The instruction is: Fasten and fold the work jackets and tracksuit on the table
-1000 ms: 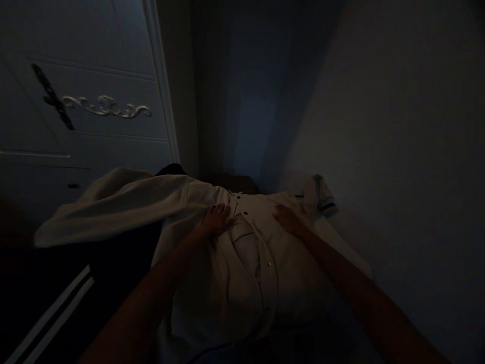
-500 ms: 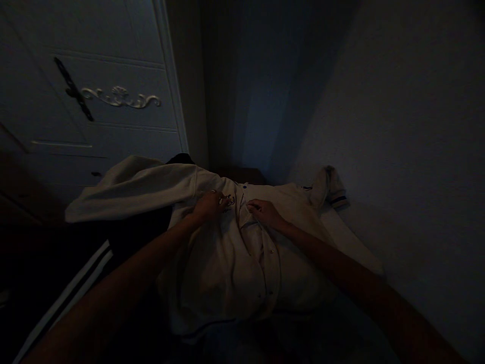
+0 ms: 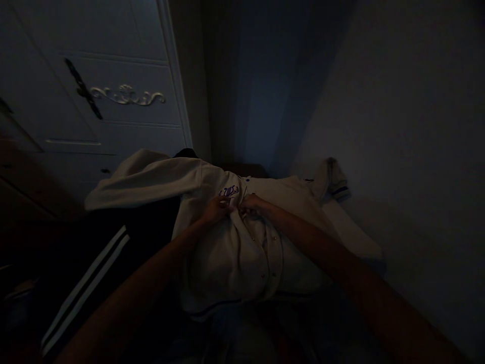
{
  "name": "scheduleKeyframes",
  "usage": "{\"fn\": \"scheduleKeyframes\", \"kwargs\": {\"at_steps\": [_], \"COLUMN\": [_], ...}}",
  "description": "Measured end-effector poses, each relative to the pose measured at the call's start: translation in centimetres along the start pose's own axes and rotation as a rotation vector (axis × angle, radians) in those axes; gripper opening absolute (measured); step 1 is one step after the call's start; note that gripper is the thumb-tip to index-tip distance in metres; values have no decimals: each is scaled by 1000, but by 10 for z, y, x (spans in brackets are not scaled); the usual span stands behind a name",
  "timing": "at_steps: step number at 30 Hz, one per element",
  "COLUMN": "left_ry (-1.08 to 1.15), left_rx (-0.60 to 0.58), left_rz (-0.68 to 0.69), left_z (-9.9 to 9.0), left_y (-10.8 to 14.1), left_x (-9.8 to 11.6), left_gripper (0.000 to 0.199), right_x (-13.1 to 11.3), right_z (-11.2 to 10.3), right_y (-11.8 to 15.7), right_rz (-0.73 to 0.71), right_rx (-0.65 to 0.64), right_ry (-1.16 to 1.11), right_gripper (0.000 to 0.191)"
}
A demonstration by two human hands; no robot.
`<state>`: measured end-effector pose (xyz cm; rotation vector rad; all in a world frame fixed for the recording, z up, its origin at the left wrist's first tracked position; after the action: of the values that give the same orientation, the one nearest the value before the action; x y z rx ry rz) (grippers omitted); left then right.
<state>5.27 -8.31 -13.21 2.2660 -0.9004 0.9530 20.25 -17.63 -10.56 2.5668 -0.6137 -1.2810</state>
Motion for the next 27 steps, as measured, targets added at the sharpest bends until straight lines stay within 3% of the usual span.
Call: {"fn": "scheduleKeyframes", "kwargs": {"at_steps": [5,8,12,14,16,19,24,27], "left_ry": [-69,-167,-317,-461,-600,-688,-723,-722], "left_rx": [18,28,105,156,159,67,-69,-75], "left_rz": [105,144,177,284,378,331,264,199], "left_z": [-1,0,4,7,10,14,13,10], "left_y": [8,10,10,8,1,-16,-39,-50], "left_x": [-7,-3,16,28,38,46,47,51], "left_gripper": [36,32,46,50,51,53,46,48], "right_x": [17,25,25,23,20,18,23,28], "right_z": [-39,-54,-48,-41,-34,-27,-44,-68], "right_y": [1,6,18,26,34,44,53,50], "right_rz": [121,128,76,44,15,-9,-1,42], "right_rx": [82,48,10,55,113,143,132,157], "right_ry": [141,179,249,333,421,516,547,502], "right_gripper": [27,23,26,28,42,63,33,30]}}
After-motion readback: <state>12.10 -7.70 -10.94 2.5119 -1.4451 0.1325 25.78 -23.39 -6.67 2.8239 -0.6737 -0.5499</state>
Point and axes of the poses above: each hand's wrist, its own y-axis away from the middle knuckle, its own z-axis out of the palm, x = y × z, the point moved 1 cm from there along -y, towards the middle knuckle, and after that the axes turned 12 degrees about -z, right-handed, at the moved point
